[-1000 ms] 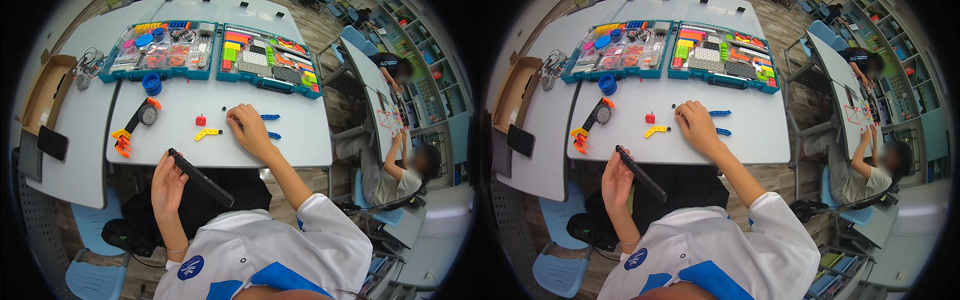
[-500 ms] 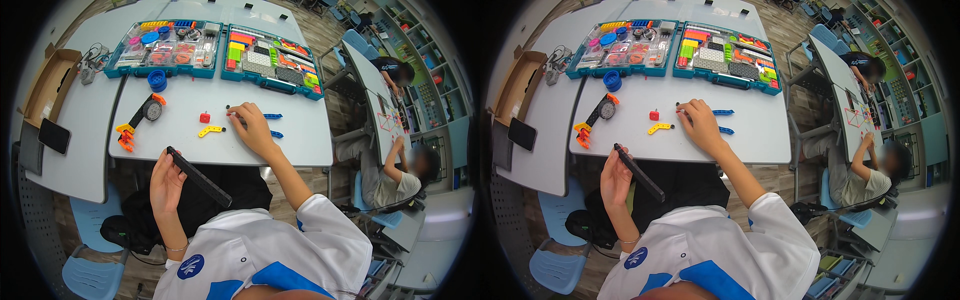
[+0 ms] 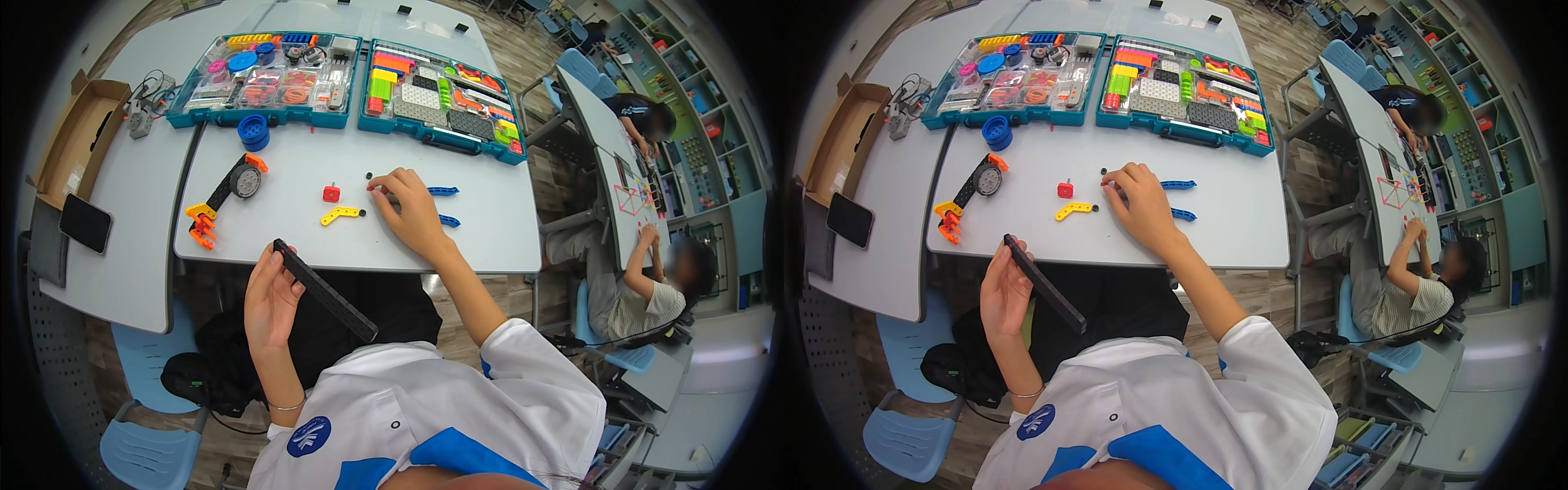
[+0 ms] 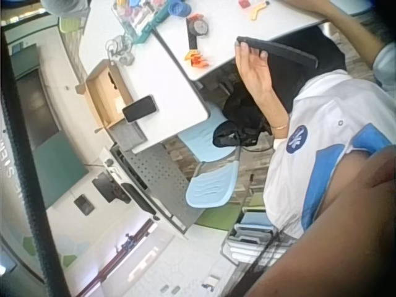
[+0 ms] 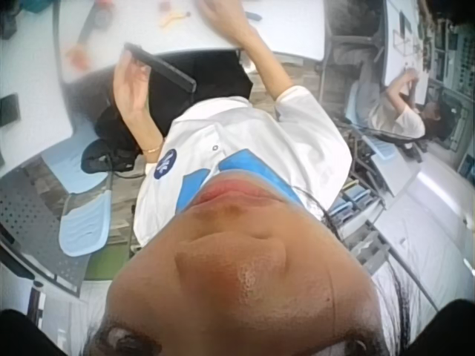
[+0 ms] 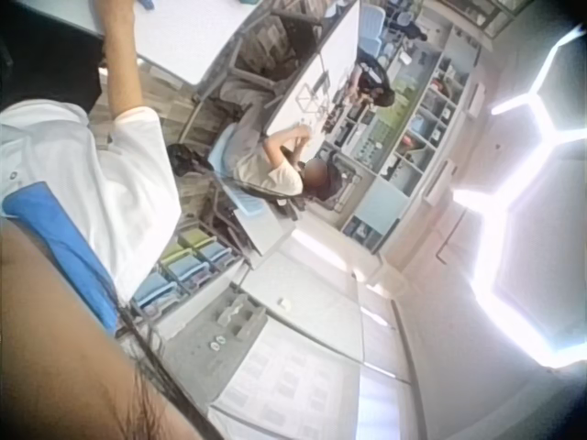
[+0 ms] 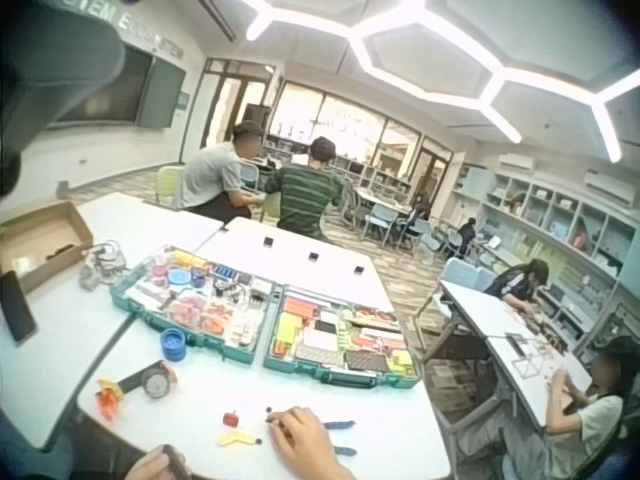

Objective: The person assembles a small mechanical device using colorful plastic pieces, including a black perforated beam, orange and yellow connectors, and a blue cylindrical component. They connect the pieces by hand, forming a frame and attaching the cylinder to create a compact structure.

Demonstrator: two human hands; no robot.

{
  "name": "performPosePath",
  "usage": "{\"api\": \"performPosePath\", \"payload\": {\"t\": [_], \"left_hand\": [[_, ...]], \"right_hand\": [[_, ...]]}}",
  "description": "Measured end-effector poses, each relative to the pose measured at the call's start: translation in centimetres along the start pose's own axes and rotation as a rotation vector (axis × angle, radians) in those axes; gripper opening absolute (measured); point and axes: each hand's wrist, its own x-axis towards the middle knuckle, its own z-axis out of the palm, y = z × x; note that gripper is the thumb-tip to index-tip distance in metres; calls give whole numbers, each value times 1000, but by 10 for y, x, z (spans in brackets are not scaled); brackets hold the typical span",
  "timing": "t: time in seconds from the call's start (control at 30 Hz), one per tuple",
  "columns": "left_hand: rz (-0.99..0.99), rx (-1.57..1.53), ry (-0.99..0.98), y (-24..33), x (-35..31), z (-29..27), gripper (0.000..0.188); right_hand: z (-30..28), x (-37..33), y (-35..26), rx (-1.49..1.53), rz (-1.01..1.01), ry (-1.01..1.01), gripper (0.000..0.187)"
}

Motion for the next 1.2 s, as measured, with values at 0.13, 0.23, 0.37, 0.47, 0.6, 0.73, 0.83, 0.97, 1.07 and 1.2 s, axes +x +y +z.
{"api": "performPosePath", "payload": {"t": [0.13,0.23,0.37,0.47,0.6,0.73,0.83,0.97,1.07,1.2], "left_hand": [[-1,12,6,0,0,1,21],[-1,6,-13,1,0,1,22],[-14,-3,-7,0,1,1,23],[-4,18,-37,-2,2,3,24],[2,68,-52,-7,2,14,23],[-19,141,-48,-15,0,20,24],[-95,54,-100,-21,3,21,28],[-205,-276,-338,-23,5,5,30],[-241,-415,-319,-20,6,6,32],[-280,-508,-353,-22,7,8,32]], "right_hand": [[1,-1,1,-3,-3,1,12],[1,0,0,-12,-14,5,13],[-1,-1,-1,-81,-65,52,13],[-5,2,-11,-180,-191,127,14],[-3,-12,-53,190,-182,41,17],[-5,-22,-93,546,-137,-119,20],[-6,-21,-98,463,-188,-74,20],[3,-22,-80,148,-202,83,21],[9,-18,-51,-137,-40,128,20],[16,-14,-34,-148,15,88,17]]}}
